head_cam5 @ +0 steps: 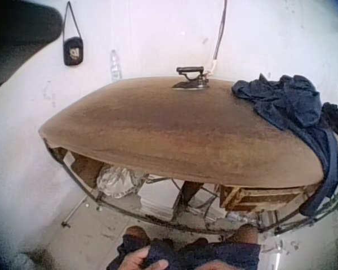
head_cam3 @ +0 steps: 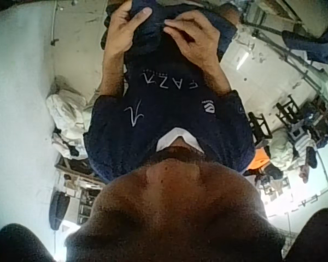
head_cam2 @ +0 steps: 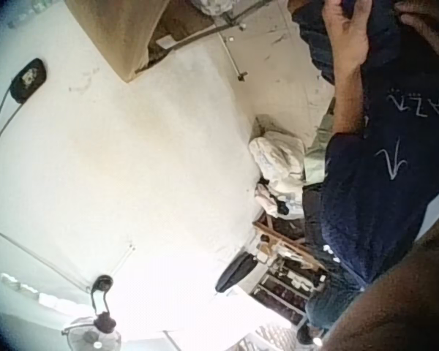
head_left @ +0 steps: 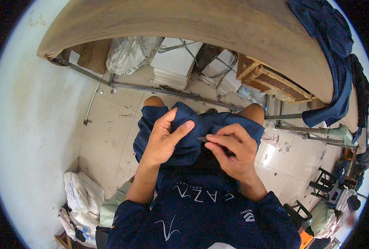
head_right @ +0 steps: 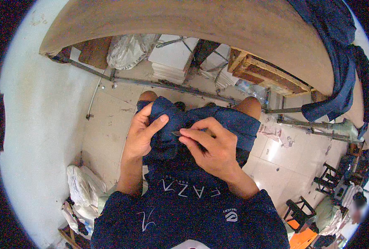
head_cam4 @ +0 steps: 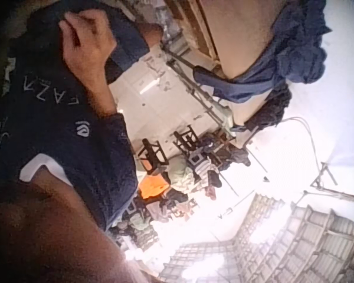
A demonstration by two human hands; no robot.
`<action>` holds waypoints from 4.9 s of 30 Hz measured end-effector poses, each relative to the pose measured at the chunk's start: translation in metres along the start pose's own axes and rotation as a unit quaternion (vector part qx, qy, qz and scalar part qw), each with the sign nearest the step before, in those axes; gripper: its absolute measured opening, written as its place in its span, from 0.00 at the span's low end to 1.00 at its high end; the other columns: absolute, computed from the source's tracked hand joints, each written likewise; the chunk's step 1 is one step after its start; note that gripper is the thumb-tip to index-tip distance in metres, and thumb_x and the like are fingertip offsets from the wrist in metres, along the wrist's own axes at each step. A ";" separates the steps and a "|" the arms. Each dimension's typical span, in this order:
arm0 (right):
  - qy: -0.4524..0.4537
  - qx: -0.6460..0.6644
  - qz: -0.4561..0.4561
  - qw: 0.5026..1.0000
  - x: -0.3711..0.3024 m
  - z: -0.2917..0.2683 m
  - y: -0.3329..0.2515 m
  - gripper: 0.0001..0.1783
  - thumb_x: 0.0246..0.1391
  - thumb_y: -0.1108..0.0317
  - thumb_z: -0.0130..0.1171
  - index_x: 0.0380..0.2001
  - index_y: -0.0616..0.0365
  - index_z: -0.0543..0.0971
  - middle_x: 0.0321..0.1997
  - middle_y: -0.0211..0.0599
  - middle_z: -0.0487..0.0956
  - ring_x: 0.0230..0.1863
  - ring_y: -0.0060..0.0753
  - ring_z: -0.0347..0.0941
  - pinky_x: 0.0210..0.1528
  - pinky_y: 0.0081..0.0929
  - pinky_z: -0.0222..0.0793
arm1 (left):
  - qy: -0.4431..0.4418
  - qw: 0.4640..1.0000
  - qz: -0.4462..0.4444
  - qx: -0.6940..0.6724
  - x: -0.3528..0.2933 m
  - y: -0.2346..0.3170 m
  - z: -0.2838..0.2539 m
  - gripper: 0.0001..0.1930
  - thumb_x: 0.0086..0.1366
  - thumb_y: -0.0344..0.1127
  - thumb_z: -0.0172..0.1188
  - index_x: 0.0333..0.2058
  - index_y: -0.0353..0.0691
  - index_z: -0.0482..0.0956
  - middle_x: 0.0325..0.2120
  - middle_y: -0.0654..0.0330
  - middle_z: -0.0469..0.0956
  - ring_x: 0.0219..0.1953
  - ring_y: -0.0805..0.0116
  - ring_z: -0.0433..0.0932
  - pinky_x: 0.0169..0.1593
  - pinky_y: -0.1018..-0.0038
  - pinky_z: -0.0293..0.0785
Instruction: The person sits and uses a seam ripper to remove stitches from a dark blue garment. They repeatedly pull threads, inspect the fabric, and continue removing stitching along seams.
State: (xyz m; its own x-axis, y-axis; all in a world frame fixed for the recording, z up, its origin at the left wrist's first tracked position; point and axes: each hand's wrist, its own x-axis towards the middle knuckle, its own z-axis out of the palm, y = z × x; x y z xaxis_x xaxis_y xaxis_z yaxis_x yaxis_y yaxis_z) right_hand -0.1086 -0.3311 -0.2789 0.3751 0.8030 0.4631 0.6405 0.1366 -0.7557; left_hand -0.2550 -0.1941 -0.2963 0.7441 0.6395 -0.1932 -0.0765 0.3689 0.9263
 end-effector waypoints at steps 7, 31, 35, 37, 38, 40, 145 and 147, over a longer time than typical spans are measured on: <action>0.023 0.031 0.102 0.994 -0.005 -0.014 0.005 0.16 0.43 0.72 0.73 0.39 0.56 0.85 0.36 0.37 0.77 0.32 0.27 0.75 0.33 0.20 0.70 | -0.006 0.968 -0.123 -0.220 -0.004 0.005 -0.002 0.19 0.71 0.33 0.52 0.58 0.34 0.68 0.49 0.58 0.77 0.49 0.70 0.77 0.54 0.73 0.73; 0.042 0.043 0.058 0.997 -0.009 -0.011 0.013 0.16 0.44 0.72 0.73 0.39 0.56 0.85 0.37 0.37 0.77 0.30 0.25 0.76 0.31 0.20 0.71 | -0.046 0.969 -0.061 -0.237 -0.014 -0.007 -0.003 0.25 0.72 0.34 0.50 0.64 0.31 0.60 0.60 0.52 0.69 0.61 0.64 0.69 0.64 0.68 0.63; 0.043 0.039 0.032 0.998 -0.007 -0.008 0.015 0.14 0.43 0.73 0.73 0.36 0.55 0.85 0.36 0.37 0.77 0.29 0.25 0.76 0.29 0.20 0.71 | -0.041 0.966 -0.069 -0.244 -0.015 -0.006 -0.004 0.25 0.72 0.33 0.49 0.63 0.29 0.61 0.59 0.52 0.69 0.61 0.64 0.69 0.64 0.68 0.63; 0.055 0.028 0.018 0.998 -0.007 -0.007 0.015 0.12 0.43 0.74 0.73 0.35 0.57 0.85 0.35 0.38 0.78 0.28 0.25 0.76 0.28 0.19 0.71 | -0.037 0.966 -0.072 -0.247 -0.015 -0.008 -0.007 0.24 0.72 0.33 0.49 0.63 0.29 0.61 0.59 0.52 0.69 0.60 0.64 0.69 0.64 0.68 0.63; 0.061 0.022 0.011 0.998 -0.006 -0.007 0.014 0.11 0.43 0.75 0.72 0.34 0.57 0.85 0.35 0.38 0.78 0.28 0.26 0.76 0.27 0.19 0.71 | -0.033 0.966 -0.073 -0.246 -0.014 -0.009 -0.008 0.24 0.72 0.33 0.49 0.63 0.29 0.61 0.59 0.52 0.70 0.60 0.64 0.69 0.64 0.68 0.63; 0.087 0.021 0.021 0.996 -0.007 -0.009 0.013 0.12 0.43 0.73 0.73 0.35 0.58 0.85 0.35 0.39 0.78 0.30 0.28 0.76 0.29 0.20 0.71 | -0.033 0.966 -0.073 -0.247 -0.014 -0.009 -0.009 0.24 0.72 0.33 0.49 0.63 0.29 0.61 0.59 0.52 0.70 0.60 0.64 0.70 0.64 0.68 0.63; 0.151 0.446 0.290 0.833 0.015 -0.011 0.064 0.07 0.60 0.67 0.61 0.34 0.59 0.77 0.23 0.22 0.72 0.18 0.12 0.57 0.19 0.17 0.49 | 0.160 0.952 0.117 0.234 -0.050 -0.038 0.012 0.10 0.59 0.32 0.68 0.38 0.34 0.82 0.37 0.57 0.82 0.39 0.63 0.80 0.47 0.69 0.74; 0.204 0.402 0.285 0.846 0.019 -0.024 0.071 0.08 0.60 0.65 0.61 0.35 0.58 0.78 0.22 0.22 0.70 0.19 0.11 0.58 0.19 0.17 0.50 | 0.169 0.957 0.095 0.216 -0.051 -0.036 0.017 0.11 0.59 0.32 0.68 0.39 0.34 0.82 0.38 0.57 0.82 0.40 0.64 0.80 0.48 0.69 0.74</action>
State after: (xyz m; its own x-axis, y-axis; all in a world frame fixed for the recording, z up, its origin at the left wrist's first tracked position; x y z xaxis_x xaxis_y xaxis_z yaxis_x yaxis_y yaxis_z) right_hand -0.0395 -0.3205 -0.3129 0.7743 0.6271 -0.0852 -0.3232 0.2761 -0.9052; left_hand -0.2787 -0.2510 -0.3143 0.4812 0.8760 -0.0331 0.1462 -0.0430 0.9883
